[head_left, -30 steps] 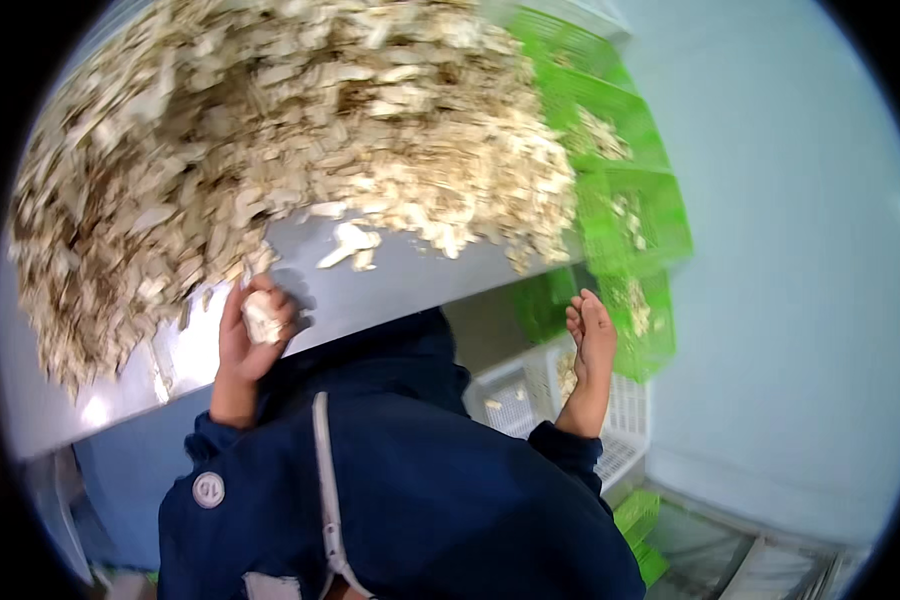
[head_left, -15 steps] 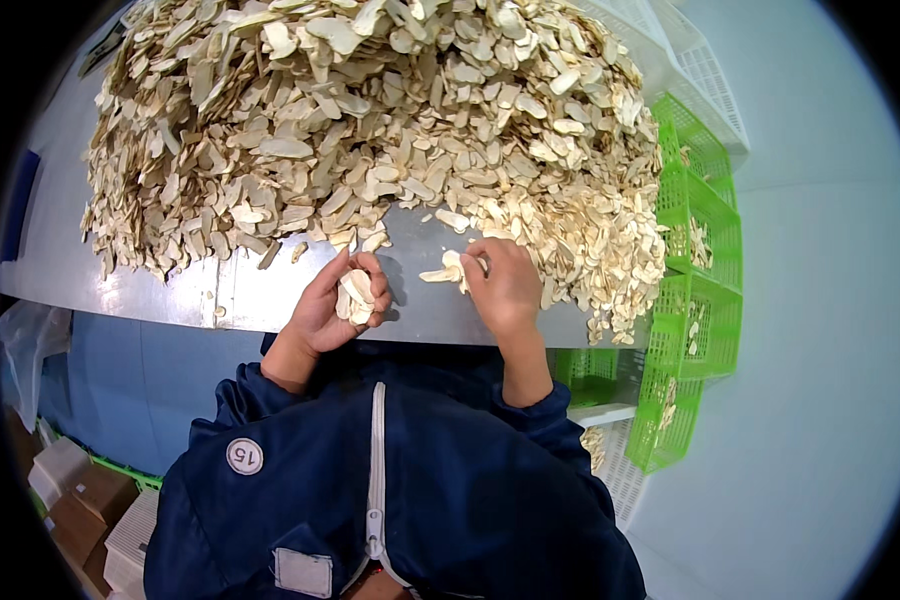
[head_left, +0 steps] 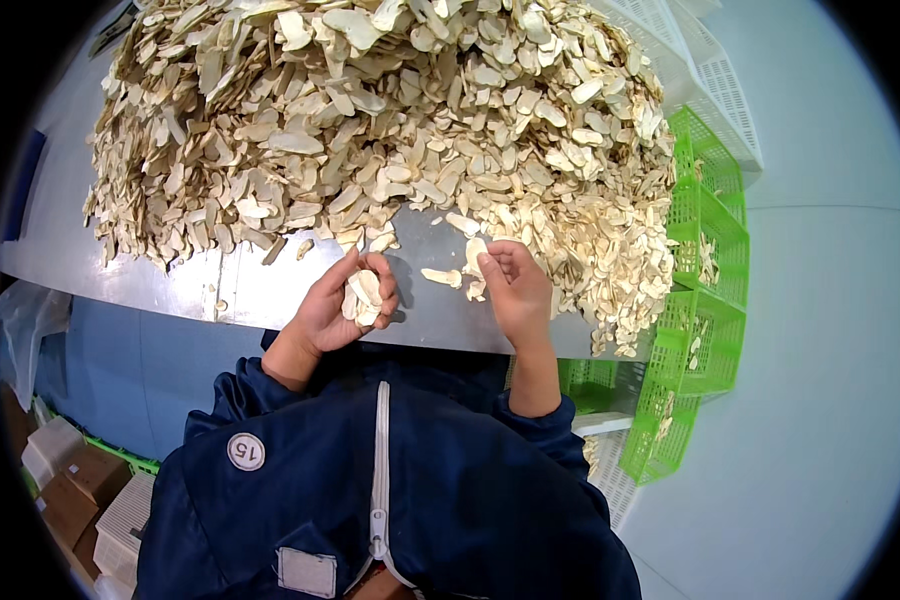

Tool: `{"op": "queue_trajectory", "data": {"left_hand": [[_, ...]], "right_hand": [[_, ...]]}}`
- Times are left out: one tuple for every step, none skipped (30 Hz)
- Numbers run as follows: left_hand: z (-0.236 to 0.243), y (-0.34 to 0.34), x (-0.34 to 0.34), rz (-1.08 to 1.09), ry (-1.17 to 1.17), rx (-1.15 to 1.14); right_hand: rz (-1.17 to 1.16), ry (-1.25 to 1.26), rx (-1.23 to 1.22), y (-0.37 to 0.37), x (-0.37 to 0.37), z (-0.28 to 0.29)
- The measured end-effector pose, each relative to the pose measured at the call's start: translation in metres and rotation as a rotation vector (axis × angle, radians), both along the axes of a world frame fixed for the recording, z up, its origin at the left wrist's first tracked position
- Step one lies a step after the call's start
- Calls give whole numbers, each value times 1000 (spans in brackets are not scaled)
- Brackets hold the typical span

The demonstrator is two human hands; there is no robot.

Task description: The person sorts a large pile of dried mushroom slices on a stainless steel table, picking up pieces by hand and placing them into green plastic baskets. The person occasionally transfers handfuls of sorted pieces from the table into the baskets.

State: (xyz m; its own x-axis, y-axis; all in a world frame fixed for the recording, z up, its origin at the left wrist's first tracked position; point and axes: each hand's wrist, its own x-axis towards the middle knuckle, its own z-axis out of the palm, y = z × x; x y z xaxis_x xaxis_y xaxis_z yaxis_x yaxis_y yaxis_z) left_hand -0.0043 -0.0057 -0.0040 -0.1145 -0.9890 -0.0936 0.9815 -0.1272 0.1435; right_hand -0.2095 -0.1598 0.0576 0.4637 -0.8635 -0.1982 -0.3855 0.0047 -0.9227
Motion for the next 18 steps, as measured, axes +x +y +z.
{"op": "queue_trajectory", "data": {"left_hand": [[1, 0, 0, 1, -8, 7], [0, 0, 1, -2, -12, 2], [0, 0, 1, -5, -16, -3], [0, -1, 1, -10, -19, -8], [0, -1, 1, -14, -15, -2], [1, -1, 1, -19, -11, 5], [1, -1, 1, -24, -6, 12], [0, -1, 1, -24, -3, 11], [0, -1, 0, -24, 1, 9], [0, -1, 0, -23, 4, 8], [0, 0, 0, -20, 1, 4], [0, 0, 0, -19, 0, -2], [-1, 0, 0, -16, -2, -7], [-1, 0, 1, -15, -2, -14], [-2, 0, 1, -14, -2, -22], [-3, 0, 1, -11, -3, -29], [-3, 0, 0, -15, -5, -23], [-3, 0, 0, -19, -3, -19]], "right_hand": [[-2, -95, 51, -3, -3, -3], [-4, -187, 101, -4, -4, -4], [3, -210, 114, -5, -6, -4], [9, -233, 127, -4, -7, -3], [15, -257, 140, -4, -8, -2], [21, -254, 126, -4, -10, -4], [28, -251, 112, -5, -13, -6], [39, -248, 99, -7, -16, -7], [1, -143, 30, -8, -19, -5], [-37, -38, -38, -10, -23, -2], [-71, 65, -106, -13, -27, 1], [-116, 195, -375, -20, -34, 2], [-159, 325, -646, -31, -44, 2], [-204, 449, -915, -37, -44, 7], [-188, 463, -996, -41, -42, 10], [-172, 476, -1077, -44, -40, 15], [-161, 492, -1158, -46, -38, 20], [-78, 435, -1049, -44, -31, 17]]}}
